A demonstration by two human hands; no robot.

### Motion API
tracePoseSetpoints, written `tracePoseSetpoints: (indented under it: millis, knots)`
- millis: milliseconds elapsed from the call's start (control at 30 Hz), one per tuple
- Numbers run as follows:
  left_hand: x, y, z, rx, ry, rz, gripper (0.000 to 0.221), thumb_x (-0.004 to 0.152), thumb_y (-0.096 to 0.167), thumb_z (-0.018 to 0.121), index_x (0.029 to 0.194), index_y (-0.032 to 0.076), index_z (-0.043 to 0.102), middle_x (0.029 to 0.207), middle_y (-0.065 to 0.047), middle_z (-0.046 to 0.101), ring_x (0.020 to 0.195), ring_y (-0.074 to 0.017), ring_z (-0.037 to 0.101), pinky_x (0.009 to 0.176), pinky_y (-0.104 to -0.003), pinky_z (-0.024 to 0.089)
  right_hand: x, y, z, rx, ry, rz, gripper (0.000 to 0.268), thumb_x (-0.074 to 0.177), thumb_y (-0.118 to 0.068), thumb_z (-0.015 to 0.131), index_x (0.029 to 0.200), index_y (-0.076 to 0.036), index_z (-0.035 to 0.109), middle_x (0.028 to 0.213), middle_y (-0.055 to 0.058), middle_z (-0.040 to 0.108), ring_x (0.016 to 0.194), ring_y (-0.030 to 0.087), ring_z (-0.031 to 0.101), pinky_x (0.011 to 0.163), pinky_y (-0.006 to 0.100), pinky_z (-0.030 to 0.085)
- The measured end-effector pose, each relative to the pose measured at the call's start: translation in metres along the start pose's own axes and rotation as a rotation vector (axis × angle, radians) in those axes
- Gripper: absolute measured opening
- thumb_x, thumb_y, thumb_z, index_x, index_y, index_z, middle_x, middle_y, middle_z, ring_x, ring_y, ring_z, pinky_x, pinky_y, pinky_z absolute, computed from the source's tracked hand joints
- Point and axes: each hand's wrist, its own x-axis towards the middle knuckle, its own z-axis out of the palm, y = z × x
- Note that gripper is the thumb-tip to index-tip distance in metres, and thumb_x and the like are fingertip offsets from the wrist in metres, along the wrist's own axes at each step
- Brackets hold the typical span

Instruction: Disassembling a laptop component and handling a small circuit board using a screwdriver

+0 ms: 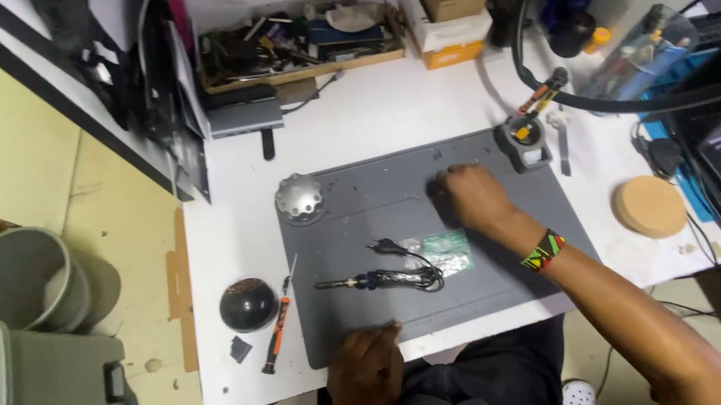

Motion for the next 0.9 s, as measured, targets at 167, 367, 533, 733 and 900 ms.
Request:
tracePoseSetpoints:
  millis: [167, 367, 533, 733, 900]
  knots:
    - [0.001, -0.008, -0.021, -0.345, -0.099, -0.304, 0.02, 0.095, 0.017, 0.065, 0.106, 0.006, 0.078, 0.104, -0.007, 0.082, 0.094, -0.0236, 0.078, 0.084, -0.036, 0.061, 0.008, 0.002, -0.006, -0.054, -0.021, -0.045, 0.012, 0.087, -0.016, 0.058, 0.087, -0.004, 0.057, 0.08, 0.018, 0.061, 0.071, 0.047, 0.063, 0.064, 0.058, 0.051]
    - [-0.027, -0.04, -0.027, -0.43, -0.053, -0.524, 0.024, 0.089, 0.027, 0.07, 0.102, 0.011, 0.083, 0.103, -0.005, 0.085, 0.087, -0.0157, 0.084, 0.076, -0.027, 0.067, 0.075, 0.003, -0.07, 0.251, 0.255, -0.092, 0.011, 0.092, -0.011, 0.067, 0.098, -0.008, 0.075, 0.09, 0.01, 0.076, 0.076, 0.028, 0.07, 0.071, 0.041, 0.052]
    - [-0.056, -0.049, -0.001, -0.219, 0.051, -0.719, 0.02, 0.081, 0.04, 0.074, 0.09, 0.027, 0.086, 0.077, 0.011, 0.083, 0.06, -0.0083, 0.073, 0.055, -0.025, 0.058, 0.21, 0.012, -0.064, 0.436, 0.468, -0.054, 0.006, 0.089, -0.018, 0.079, 0.092, -0.013, 0.079, 0.084, 0.008, 0.076, 0.078, 0.029, 0.072, 0.07, 0.038, 0.056]
    - [-0.046, -0.058, -0.009, -0.913, 0.128, -1.431, 0.028, 0.083, 0.009, 0.072, 0.109, -0.001, 0.077, 0.1, -0.015, 0.079, 0.085, -0.0285, 0.071, 0.079, -0.035, 0.057, 0.366, 0.014, -0.053, 0.037, 0.507, -0.207, 0.022, 0.087, -0.01, 0.077, 0.108, -0.012, 0.081, 0.1, 0.013, 0.078, 0.091, 0.03, 0.075, 0.082, 0.042, 0.056]
    - [-0.051, -0.06, -0.007, -1.517, 0.187, -2.032, 0.04, 0.085, -0.016, 0.07, 0.124, -0.024, 0.071, 0.118, -0.036, 0.075, 0.105, -0.0452, 0.07, 0.099, -0.043, 0.056, 0.326, 0.002, -0.068, 0.316, 0.638, -0.264, 0.024, 0.094, -0.014, 0.078, 0.117, -0.007, 0.081, 0.099, 0.01, 0.081, 0.066, 0.018, 0.063, 0.064, 0.035, 0.053]
